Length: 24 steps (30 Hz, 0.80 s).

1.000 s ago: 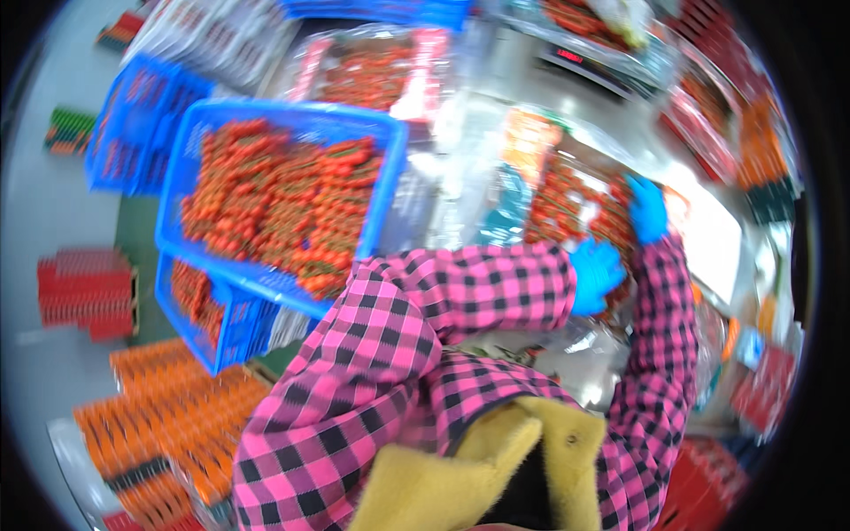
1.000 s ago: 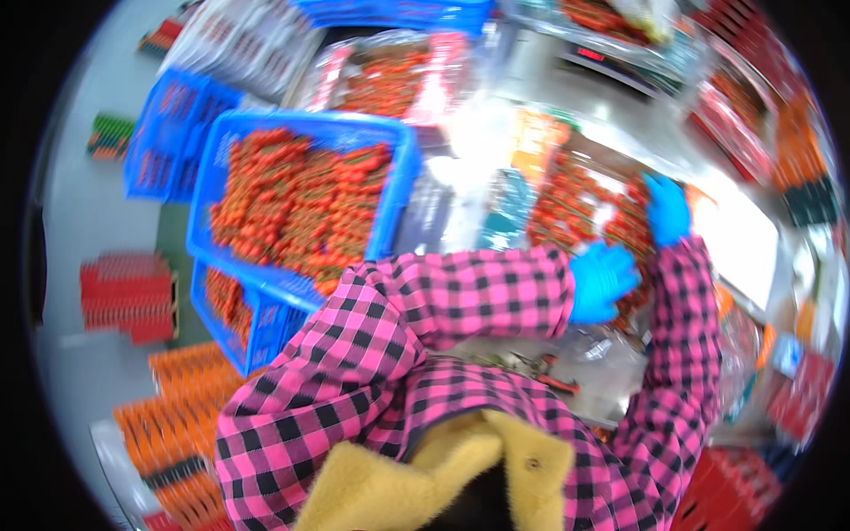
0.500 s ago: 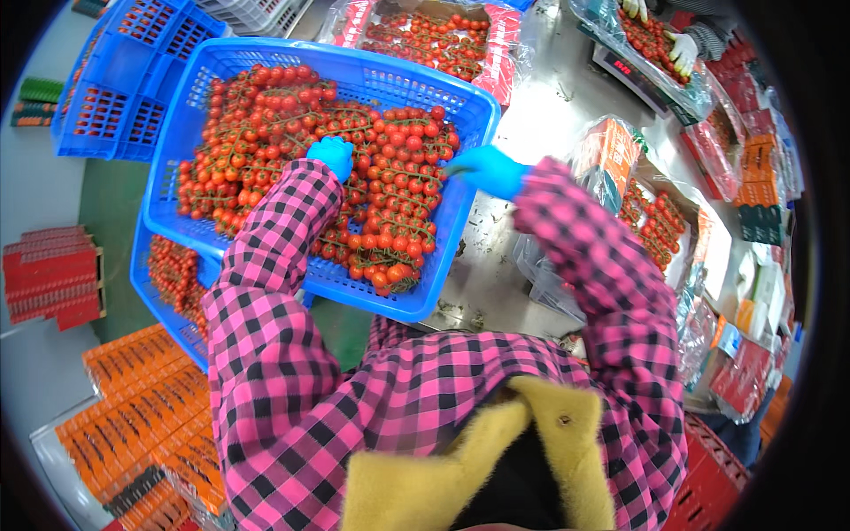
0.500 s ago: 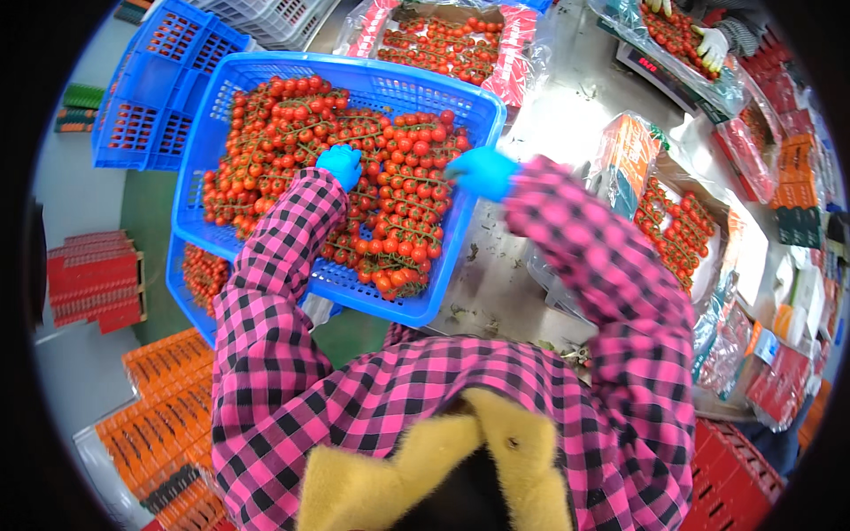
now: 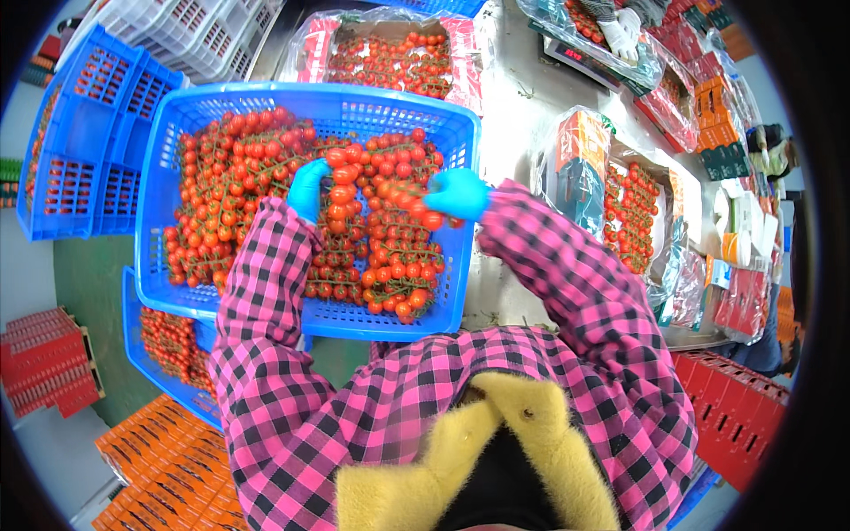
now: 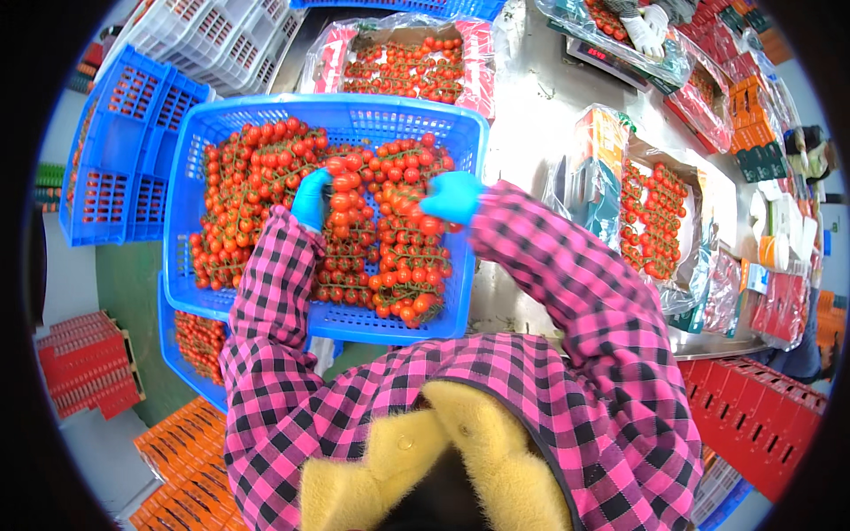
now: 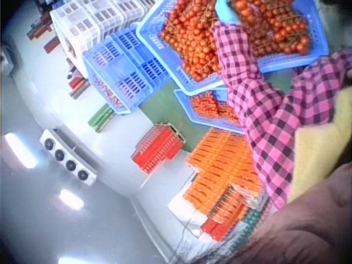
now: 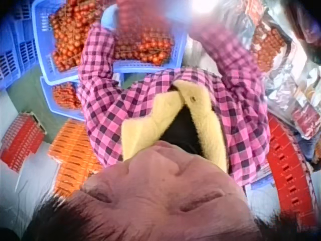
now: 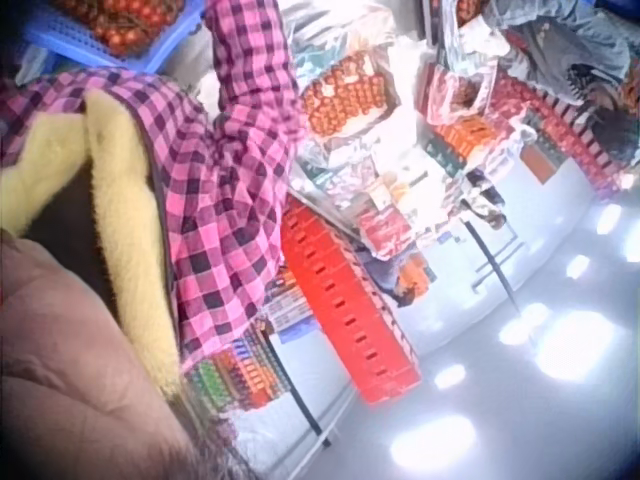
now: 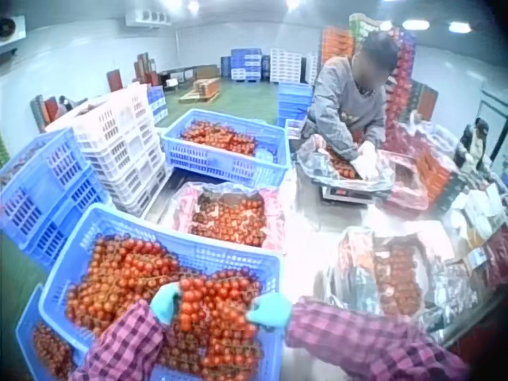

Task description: The person transfers cherry tomatoes from blue baskets into clear plastic bags on a stainless steel table, then places the filled bags into cardboard boxes. The person wears blue gloves and a pink plaid shirt while working in a warehouse-like area with stacked crates.

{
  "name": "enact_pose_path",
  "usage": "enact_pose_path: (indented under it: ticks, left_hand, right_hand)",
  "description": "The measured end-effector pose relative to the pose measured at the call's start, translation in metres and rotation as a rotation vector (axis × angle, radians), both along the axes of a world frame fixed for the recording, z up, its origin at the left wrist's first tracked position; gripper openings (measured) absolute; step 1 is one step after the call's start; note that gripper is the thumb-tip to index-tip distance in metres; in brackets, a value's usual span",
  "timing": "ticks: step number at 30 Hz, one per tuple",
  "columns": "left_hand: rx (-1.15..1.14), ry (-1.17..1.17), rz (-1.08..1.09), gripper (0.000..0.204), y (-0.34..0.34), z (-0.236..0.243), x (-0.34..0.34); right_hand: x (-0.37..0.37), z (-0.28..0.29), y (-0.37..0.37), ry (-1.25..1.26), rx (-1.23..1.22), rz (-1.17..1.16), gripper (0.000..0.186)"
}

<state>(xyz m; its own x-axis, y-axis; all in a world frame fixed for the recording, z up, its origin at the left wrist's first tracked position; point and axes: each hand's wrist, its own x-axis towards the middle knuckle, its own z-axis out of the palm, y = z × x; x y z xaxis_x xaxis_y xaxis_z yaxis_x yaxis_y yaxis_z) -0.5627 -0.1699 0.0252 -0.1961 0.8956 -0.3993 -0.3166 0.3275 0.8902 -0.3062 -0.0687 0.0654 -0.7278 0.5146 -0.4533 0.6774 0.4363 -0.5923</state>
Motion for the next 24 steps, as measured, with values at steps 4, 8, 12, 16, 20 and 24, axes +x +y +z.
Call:
enact_pose_path:
  ticks: [4,8,12,16,20,24]
  left_hand:
    - [0.036,-0.838,-0.12,0.044,0.012,0.019,0.041]
    - [0.08,-0.816,-0.276,0.049,0.053,0.036,0.129]
    - [0.055,-0.71,-0.535,0.058,0.11,0.047,0.255]
    - [0.002,-0.584,-0.92,0.056,0.149,0.039,0.396]
    - [-0.18,-0.966,-0.847,0.053,0.153,0.028,0.462]
    - [-0.218,-0.964,-0.785,0.053,0.143,0.026,0.467]
  right_hand:
    - [0.142,0.041,0.008,0.581,-0.385,-0.772,0.018]
    - [0.3,0.022,0.006,0.502,-0.27,-1.303,0.014]
    - [0.39,-0.034,-0.005,0.325,-0.438,-1.334,0.022]
    - [0.426,-0.048,-0.001,0.099,0.353,-0.625,0.034]
    - [0.439,-0.045,0.025,0.024,0.542,-0.109,0.054]
    - [0.446,-0.054,0.045,-0.171,0.338,0.031,0.055]
